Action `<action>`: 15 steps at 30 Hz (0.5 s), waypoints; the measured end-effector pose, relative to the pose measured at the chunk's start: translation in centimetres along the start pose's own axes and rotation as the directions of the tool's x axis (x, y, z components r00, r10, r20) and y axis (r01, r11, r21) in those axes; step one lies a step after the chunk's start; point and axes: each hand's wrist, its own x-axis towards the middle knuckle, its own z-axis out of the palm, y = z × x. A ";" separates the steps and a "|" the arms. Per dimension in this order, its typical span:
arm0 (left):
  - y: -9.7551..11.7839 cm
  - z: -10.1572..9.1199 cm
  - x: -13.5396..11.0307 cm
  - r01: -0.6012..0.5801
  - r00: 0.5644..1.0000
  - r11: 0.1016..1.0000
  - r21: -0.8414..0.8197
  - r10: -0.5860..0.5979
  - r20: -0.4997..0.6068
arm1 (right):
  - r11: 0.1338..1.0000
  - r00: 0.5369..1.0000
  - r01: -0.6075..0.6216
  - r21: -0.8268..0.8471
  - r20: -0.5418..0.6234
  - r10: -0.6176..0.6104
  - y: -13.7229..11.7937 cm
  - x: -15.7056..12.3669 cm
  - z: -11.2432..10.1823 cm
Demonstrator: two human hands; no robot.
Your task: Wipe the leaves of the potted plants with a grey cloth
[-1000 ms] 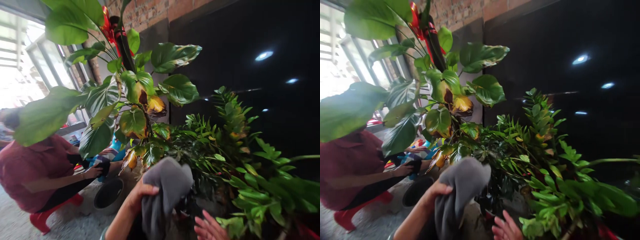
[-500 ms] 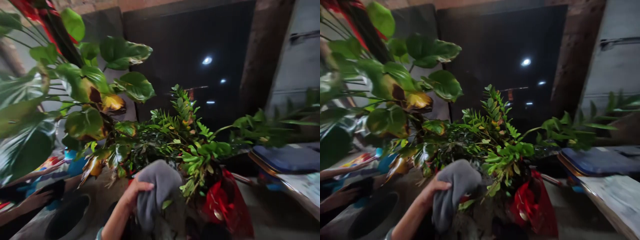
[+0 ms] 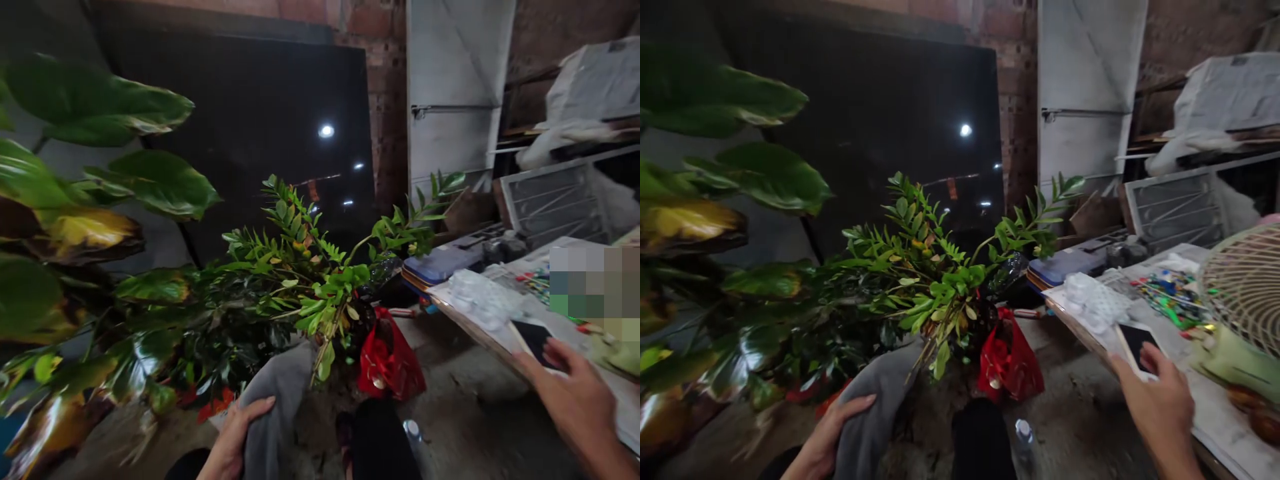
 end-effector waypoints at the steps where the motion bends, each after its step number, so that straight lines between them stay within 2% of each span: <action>1: 0.2 0.0 -0.1 0.004 1.000 1.000 -0.003 -0.004 -0.003 | 0.999 0.999 0.042 -0.022 -0.004 -0.042 -0.3 1.0 0.7; 3: 0.9 0.1 -0.2 0.011 1.000 1.000 -0.021 -0.011 -0.024 | 0.995 0.997 0.074 -0.074 0.007 -0.073 -0.8 2.8 2.3; 8: 3.9 -0.1 -0.8 -0.007 0.996 0.999 -0.047 0.003 -0.085 | 0.980 0.999 0.040 -0.197 0.000 -0.041 -1.5 5.6 4.9; 12: 6.9 -0.5 -1.4 -0.112 0.987 0.993 -0.040 0.106 -0.120 | 0.976 0.998 0.049 -0.213 -0.019 -0.054 -1.1 6.6 5.4; 15: 6.4 -0.5 -0.4 -0.141 0.989 0.985 0.095 0.145 -0.039 | 0.987 0.993 0.075 -0.144 -0.075 -0.086 -1.5 5.9 5.0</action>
